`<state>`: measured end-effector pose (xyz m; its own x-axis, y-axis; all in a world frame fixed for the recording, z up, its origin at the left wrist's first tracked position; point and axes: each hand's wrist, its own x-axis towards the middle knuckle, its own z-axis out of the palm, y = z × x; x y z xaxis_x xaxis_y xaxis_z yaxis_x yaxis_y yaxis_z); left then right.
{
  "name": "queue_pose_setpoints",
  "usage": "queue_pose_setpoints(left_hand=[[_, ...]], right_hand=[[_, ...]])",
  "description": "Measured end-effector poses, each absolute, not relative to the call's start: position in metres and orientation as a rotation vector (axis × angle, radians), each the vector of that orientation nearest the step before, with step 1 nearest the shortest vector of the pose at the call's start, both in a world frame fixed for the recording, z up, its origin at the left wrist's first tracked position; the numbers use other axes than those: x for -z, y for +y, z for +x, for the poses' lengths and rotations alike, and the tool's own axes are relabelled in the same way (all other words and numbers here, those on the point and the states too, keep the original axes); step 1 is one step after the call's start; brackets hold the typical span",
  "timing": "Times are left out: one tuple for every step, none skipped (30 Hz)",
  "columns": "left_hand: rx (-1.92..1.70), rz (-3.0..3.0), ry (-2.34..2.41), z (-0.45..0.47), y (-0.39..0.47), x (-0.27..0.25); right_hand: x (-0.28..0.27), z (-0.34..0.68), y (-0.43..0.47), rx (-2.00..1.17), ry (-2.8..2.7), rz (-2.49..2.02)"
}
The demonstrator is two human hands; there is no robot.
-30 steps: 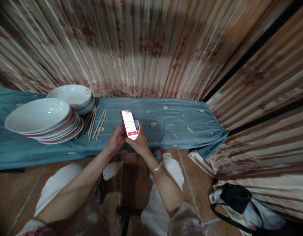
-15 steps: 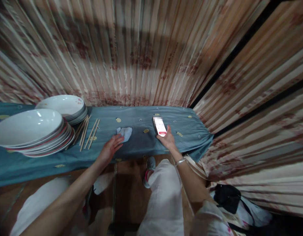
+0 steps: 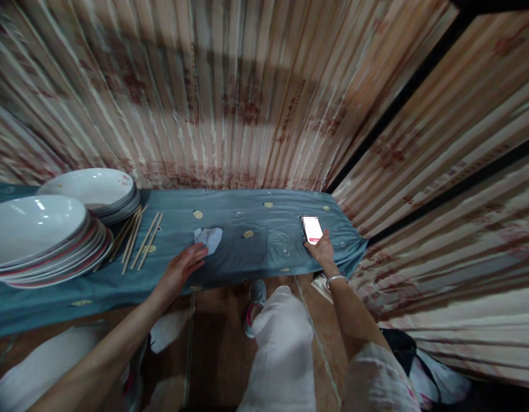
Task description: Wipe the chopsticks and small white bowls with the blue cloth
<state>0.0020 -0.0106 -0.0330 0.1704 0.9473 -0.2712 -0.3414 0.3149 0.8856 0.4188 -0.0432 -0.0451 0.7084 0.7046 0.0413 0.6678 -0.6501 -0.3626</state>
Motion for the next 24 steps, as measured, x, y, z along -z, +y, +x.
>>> queue_pose_setpoints(left_hand=[[-1.057, 0.782, 0.987, 0.002, -0.01, 0.033], [-1.056, 0.788, 0.993, 0.003, -0.01, 0.033], [-1.055, 0.793, 0.998, 0.003, -0.01, 0.033], [-1.052, 0.796, 1.004, 0.003, -0.01, 0.033], [-1.045, 0.798, 1.009, 0.004, -0.01, 0.033], [-1.039, 0.799, 1.014, 0.004, -0.01, 0.033], [-1.03, 0.8, 1.018, 0.005, -0.01, 0.033], [-1.023, 0.801, 1.023, 0.005, -0.01, 0.032], [-1.016, 0.802, 1.026, 0.006, -0.01, 0.032], [-1.012, 0.803, 1.027, 0.006, -0.011, 0.031], [-1.009, 0.803, 1.027, 0.007, -0.011, 0.031], [-1.007, 0.802, 1.03, 0.008, -0.011, 0.03], [-1.006, 0.8, 1.032, 0.008, -0.011, 0.03], [-1.005, 0.797, 1.035, 0.009, -0.011, 0.03], [-1.004, 0.794, 1.039, 0.01, -0.011, 0.03], [-1.005, 0.791, 1.042, 0.01, -0.01, 0.03], [-1.007, 0.79, 1.045, 0.011, -0.01, 0.03], [-1.008, 0.79, 1.047, 0.011, -0.009, 0.03], [-1.009, 0.79, 1.047, 0.011, -0.009, 0.03], [-1.011, 0.789, 1.049, 0.011, -0.009, 0.03], [-1.013, 0.789, 1.05, 0.011, -0.008, 0.03], [-1.013, 0.792, 1.05, 0.01, -0.008, 0.03], [-1.013, 0.797, 1.049, 0.01, -0.008, 0.03], [-1.013, 0.802, 1.047, 0.01, -0.008, 0.03]], right_hand=[[0.046, 0.422, -0.043, -0.131, -1.071, -2.567], [0.046, 0.426, -0.044, -0.114, -1.076, -2.569], [0.047, 0.429, -0.044, -0.1, -1.083, -2.574], [0.047, 0.432, -0.044, -0.097, -1.083, -2.586], [0.047, 0.434, -0.045, -0.101, -1.08, -2.602], [0.046, 0.437, -0.045, -0.11, -1.074, -2.619], [0.046, 0.44, -0.046, -0.118, -1.067, -2.635], [0.047, 0.442, -0.046, -0.126, -1.058, -2.648], [0.047, 0.444, -0.047, -0.13, -1.052, -2.656], [0.048, 0.445, -0.048, -0.126, -1.048, -2.658], [0.049, 0.447, -0.048, -0.121, -1.049, -2.656], [0.05, 0.448, -0.049, -0.119, -1.049, -2.653], [0.052, 0.449, -0.049, -0.118, -1.049, -2.648], [0.053, 0.45, -0.049, -0.115, -1.047, -2.644], [0.055, 0.451, -0.049, -0.112, -1.042, -2.64], [0.056, 0.453, -0.05, -0.111, -1.034, -2.638], [0.058, 0.454, -0.05, -0.109, -1.026, -2.636], [0.059, 0.456, -0.05, -0.105, -1.02, -2.633], [0.061, 0.458, -0.05, -0.101, -1.02, -2.628], [0.062, 0.46, -0.051, -0.098, -1.022, -2.62], [0.063, 0.462, -0.051, -0.095, -1.027, -2.612], [0.063, 0.463, -0.051, -0.094, -1.029, -2.607], [0.063, 0.465, -0.051, -0.096, -1.027, -2.605], [0.063, 0.466, -0.051, -0.102, -1.019, -2.608]])
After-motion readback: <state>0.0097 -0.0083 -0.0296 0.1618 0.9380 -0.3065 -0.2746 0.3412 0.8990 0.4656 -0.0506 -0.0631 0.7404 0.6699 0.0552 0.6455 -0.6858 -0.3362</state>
